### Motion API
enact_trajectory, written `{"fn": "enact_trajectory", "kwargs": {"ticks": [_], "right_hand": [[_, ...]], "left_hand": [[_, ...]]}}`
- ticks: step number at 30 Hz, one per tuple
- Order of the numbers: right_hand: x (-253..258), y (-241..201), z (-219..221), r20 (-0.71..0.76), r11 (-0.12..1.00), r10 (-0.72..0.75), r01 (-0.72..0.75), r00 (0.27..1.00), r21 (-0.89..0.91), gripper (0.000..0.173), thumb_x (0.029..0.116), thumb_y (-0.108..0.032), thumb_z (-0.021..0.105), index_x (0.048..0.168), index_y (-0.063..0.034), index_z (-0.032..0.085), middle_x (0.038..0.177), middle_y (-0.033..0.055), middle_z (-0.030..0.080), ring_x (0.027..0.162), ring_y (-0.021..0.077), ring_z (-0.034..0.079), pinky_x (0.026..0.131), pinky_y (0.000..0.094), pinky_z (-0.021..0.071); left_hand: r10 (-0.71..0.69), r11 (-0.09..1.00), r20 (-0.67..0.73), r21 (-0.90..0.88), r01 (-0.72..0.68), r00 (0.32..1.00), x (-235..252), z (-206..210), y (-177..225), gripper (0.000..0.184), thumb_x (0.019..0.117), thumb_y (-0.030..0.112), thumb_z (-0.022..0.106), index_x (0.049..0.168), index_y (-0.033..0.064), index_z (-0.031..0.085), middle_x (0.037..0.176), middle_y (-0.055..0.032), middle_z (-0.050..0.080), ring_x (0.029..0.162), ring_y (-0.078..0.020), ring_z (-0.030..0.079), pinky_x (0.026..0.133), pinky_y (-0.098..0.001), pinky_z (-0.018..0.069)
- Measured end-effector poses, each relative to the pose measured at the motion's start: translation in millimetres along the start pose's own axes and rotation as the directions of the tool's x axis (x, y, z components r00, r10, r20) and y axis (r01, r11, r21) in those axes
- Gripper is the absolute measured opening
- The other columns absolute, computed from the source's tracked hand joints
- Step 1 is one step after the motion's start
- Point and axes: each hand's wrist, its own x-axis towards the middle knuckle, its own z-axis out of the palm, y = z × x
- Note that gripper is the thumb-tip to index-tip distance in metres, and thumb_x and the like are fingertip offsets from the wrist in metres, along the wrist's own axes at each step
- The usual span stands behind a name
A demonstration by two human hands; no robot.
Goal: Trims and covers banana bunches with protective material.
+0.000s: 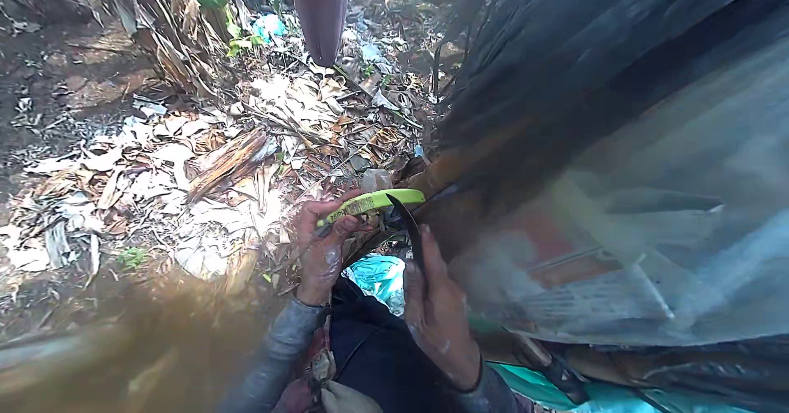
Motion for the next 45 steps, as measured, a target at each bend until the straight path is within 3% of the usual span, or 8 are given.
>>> {"fn": "enact_trajectory", "kwargs": {"ticks": [3, 6, 12, 18, 25, 37, 45], "right_hand": [[-3.0, 5.0, 7.1, 0.004, 0.997, 0.011, -0.011, 1.000, -0.079, 0.048, 0.1076, -0.015, 0.048, 0.150, 0.0054, 0.044, 0.106, 0.0175, 0.073, 0.071, 0.0125, 0.069, 0.067, 0.0241, 0.0587], [-7.3, 5.9, 8.7, 0.014, 0.995, 0.044, -0.042, 0.999, -0.089, 0.048, 0.1066, -0.014, 0.048, 0.151, 0.0039, 0.044, 0.104, 0.0170, 0.073, 0.067, 0.0129, 0.068, 0.063, 0.0250, 0.0580], [-7.0, 0.0, 6.1, 0.019, 0.997, 0.036, -0.035, 0.999, -0.069, 0.047, 0.1067, -0.013, 0.048, 0.150, 0.0059, 0.044, 0.109, 0.0189, 0.073, 0.077, 0.0116, 0.070, 0.071, 0.0210, 0.0575], [-6.3, -3.1, 4.8, 0.039, 0.998, 0.032, -0.029, 0.999, -0.062, 0.047, 0.1065, -0.012, 0.048, 0.150, 0.0049, 0.045, 0.109, 0.0183, 0.072, 0.074, 0.0109, 0.069, 0.070, 0.0208, 0.0570], [-5.3, -2.3, 5.7, 0.045, 0.998, 0.015, -0.012, 0.999, -0.067, 0.047, 0.1063, -0.012, 0.048, 0.149, 0.0063, 0.045, 0.111, 0.0187, 0.073, 0.077, 0.0108, 0.070, 0.071, 0.0203, 0.0572], [-6.9, -1.5, 5.5, 0.045, 0.998, 0.017, -0.015, 0.999, -0.060, 0.048, 0.1057, -0.012, 0.048, 0.150, 0.0051, 0.044, 0.105, 0.0184, 0.072, 0.068, 0.0107, 0.066, 0.065, 0.0209, 0.0562], [-6.2, -1.4, 4.9, 0.040, 0.998, 0.017, -0.015, 0.999, -0.061, 0.047, 0.1062, -0.013, 0.048, 0.150, 0.0052, 0.045, 0.106, 0.0181, 0.073, 0.072, 0.0110, 0.068, 0.068, 0.0208, 0.0567]], "left_hand": [[-0.014, 1.000, -0.005, 0.004, 0.014, 1.000, -3.4, 1.2, -9.1, 0.025, 0.0945, 0.013, 0.072, 0.117, 0.0137, 0.061, 0.126, -0.0178, 0.069, 0.096, -0.0311, 0.075, 0.082, -0.0443, 0.0643], [0.009, 0.999, -0.009, 0.031, -0.009, 1.000, -4.1, 3.8, -6.7, 0.025, 0.0938, 0.013, 0.073, 0.114, 0.0164, 0.060, 0.124, -0.0141, 0.071, 0.096, -0.0283, 0.075, 0.082, -0.0430, 0.0648], [0.093, 0.986, 0.054, 0.134, -0.100, 0.994, -6.4, 8.6, 3.2, 0.023, 0.0954, 0.015, 0.072, 0.115, 0.0185, 0.059, 0.125, -0.0110, 0.071, 0.103, -0.0273, 0.074, 0.085, -0.0420, 0.0643], [0.107, 0.978, 0.059, 0.174, -0.115, 0.993, -10.4, 10.1, 6.4, 0.025, 0.0958, 0.013, 0.071, 0.116, 0.0190, 0.058, 0.127, -0.0098, 0.071, 0.108, -0.0263, 0.073, 0.088, -0.0410, 0.0633], [0.111, 0.980, 0.048, 0.161, -0.117, 0.993, -10.6, 10.2, 5.7, 0.024, 0.0952, 0.011, 0.071, 0.115, 0.0171, 0.058, 0.126, -0.0110, 0.071, 0.104, -0.0256, 0.074, 0.086, -0.0395, 0.0638], [0.111, 0.975, 0.037, 0.187, -0.116, 0.993, -11.6, 10.7, 5.4, 0.024, 0.0945, 0.011, 0.072, 0.113, 0.0179, 0.059, 0.124, -0.0102, 0.072, 0.105, -0.0257, 0.074, 0.087, -0.0396, 0.0637], [0.121, 0.969, 0.042, 0.211, -0.127, 0.992, -10.9, 10.0, 5.5, 0.024, 0.0946, 0.011, 0.072, 0.114, 0.0183, 0.060, 0.123, -0.0081, 0.072, 0.103, -0.0239, 0.074, 0.085, -0.0395, 0.0642]]}}
